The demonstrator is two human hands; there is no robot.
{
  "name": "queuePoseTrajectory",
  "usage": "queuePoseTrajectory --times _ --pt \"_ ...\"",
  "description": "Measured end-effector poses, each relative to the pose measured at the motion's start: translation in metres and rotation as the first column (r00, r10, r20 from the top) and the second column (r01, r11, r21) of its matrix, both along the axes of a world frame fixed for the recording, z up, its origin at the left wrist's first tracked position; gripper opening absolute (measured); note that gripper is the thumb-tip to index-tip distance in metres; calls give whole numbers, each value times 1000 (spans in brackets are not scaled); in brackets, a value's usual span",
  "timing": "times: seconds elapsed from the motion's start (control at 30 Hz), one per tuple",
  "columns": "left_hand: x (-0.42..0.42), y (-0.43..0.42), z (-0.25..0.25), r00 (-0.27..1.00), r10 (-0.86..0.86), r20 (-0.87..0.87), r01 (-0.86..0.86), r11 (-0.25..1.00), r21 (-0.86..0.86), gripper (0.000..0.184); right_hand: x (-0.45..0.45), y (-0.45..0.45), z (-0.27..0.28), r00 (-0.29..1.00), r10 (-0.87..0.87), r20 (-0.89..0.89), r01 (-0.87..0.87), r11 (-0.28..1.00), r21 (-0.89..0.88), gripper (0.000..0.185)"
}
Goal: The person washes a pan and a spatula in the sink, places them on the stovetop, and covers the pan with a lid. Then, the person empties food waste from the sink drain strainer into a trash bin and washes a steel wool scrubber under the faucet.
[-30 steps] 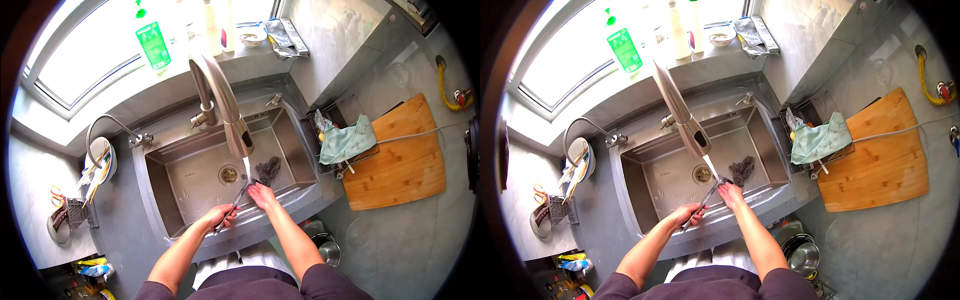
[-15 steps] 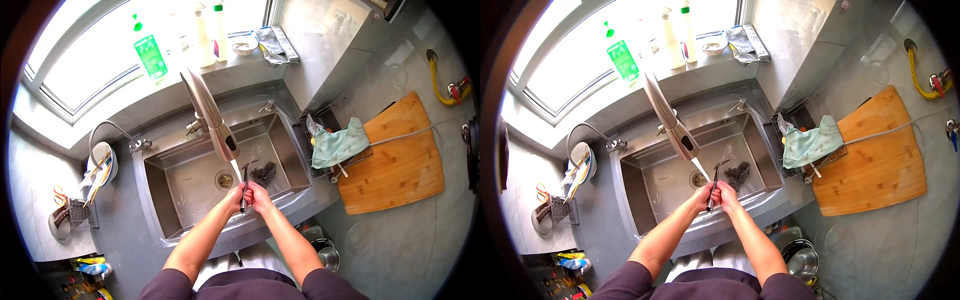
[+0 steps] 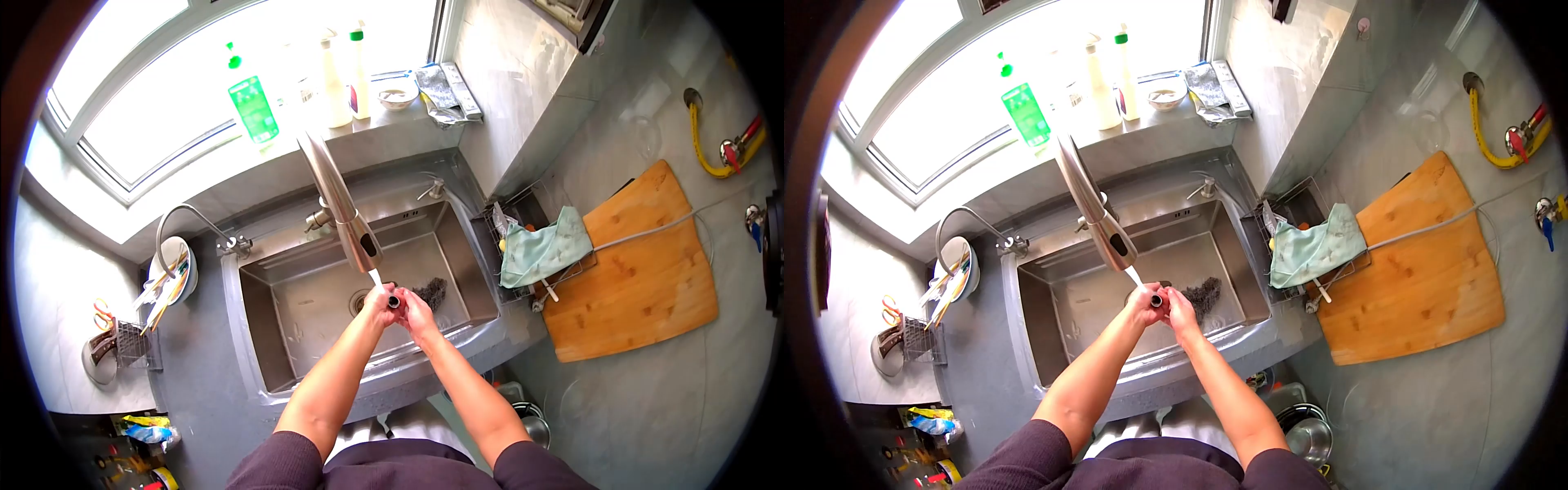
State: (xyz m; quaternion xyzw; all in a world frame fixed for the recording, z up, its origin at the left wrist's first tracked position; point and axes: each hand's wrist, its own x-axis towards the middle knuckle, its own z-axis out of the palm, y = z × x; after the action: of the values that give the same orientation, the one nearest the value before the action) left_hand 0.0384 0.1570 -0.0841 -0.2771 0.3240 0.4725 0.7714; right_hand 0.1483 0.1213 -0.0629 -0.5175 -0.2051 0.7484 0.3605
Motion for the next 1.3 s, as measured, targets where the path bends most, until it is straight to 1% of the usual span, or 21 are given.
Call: queuePoseTrajectory --times 0.17,0.2,0.3,0.33,0.43,0.5,0.53,0.6,0.63,0.67,0.7,0.73,0.77,0.8,0.83,0.9,1.0,1.1,1.17,1.23,1.3 --pt "-5 -1 -5 994 28 -103 -26 1000 16 16 -5 1 14 998 49 39 -49 999 7 27" --pt "-5 2 1 995 5 -103 -8 1000 -25 16 -6 3 12 997 60 41 -60 998 0 28" --pt "-9 -5 7 990 -48 -136 53 998 30 17 -5 6 9 992 112 59 -112 994 -4 28" --pt "-12 -8 10 999 -23 -45 23 1000 9 18 -4 8 8 994 107 37 -106 994 -25 30" --pt "-22 -19 24 967 -239 -91 248 962 116 20 -3 11 -1 992 106 -69 -112 990 -87 33" --pt "-30 -33 25 966 -229 120 219 971 94 28 -4 11 -11 976 113 -187 -138 982 -127 35" --pt "-33 -43 36 951 -239 196 227 970 85 30 -5 10 -11 969 74 -237 -129 966 -224 37" --pt "-48 -70 52 877 -334 346 300 942 148 36 -12 4 -40 936 70 -346 -127 981 -147 35" --pt "-52 -79 49 884 -375 279 356 927 120 38 -18 1 -46 915 71 -398 -123 986 -108 34" --pt "-59 -87 44 880 -426 210 407 904 132 39 -25 -3 -53 933 -36 -359 -45 976 -213 27" --pt "-63 -93 48 869 -475 141 458 878 138 40 -29 -7 -59 952 8 -305 -81 971 -227 26" --pt "-64 -98 52 819 -564 -109 574 810 117 39 -33 -9 -64 967 53 -251 -116 964 -241 24" --pt "-64 -102 57 705 -618 -349 676 734 65 39 -36 -12 -69 976 100 -195 -149 955 -256 23" --pt "-60 -109 58 632 -617 -470 684 728 -36 35 -41 -17 -59 982 172 -78 -187 949 -252 20" --pt "-61 -110 46 529 -639 -559 752 658 -41 29 -48 -23 -52 975 220 43 -207 959 -195 23" --pt "-61 -112 45 480 -629 -612 779 626 -33 24 -52 -25 -55 937 325 131 -298 936 -188 29" --pt "-62 -118 56 493 -635 -595 771 636 -41 23 -53 -25 -52 938 309 155 -275 939 -206 35" --pt "-76 -123 62 484 -713 -508 827 562 0 20 -54 -23 -68 972 179 152 -131 950 -282 37" --pt "-78 -128 65 399 -715 -574 853 519 -53 22 -45 -21 -66 929 242 280 -166 948 -270 41" --pt "-81 -130 59 312 -698 -644 876 474 -89 25 -33 -19 -83 828 412 380 -317 903 -290 41" --pt "-85 -125 48 112 -704 -701 919 341 -196 28 -16 -11 -110 446 490 749 -629 767 -127 39"
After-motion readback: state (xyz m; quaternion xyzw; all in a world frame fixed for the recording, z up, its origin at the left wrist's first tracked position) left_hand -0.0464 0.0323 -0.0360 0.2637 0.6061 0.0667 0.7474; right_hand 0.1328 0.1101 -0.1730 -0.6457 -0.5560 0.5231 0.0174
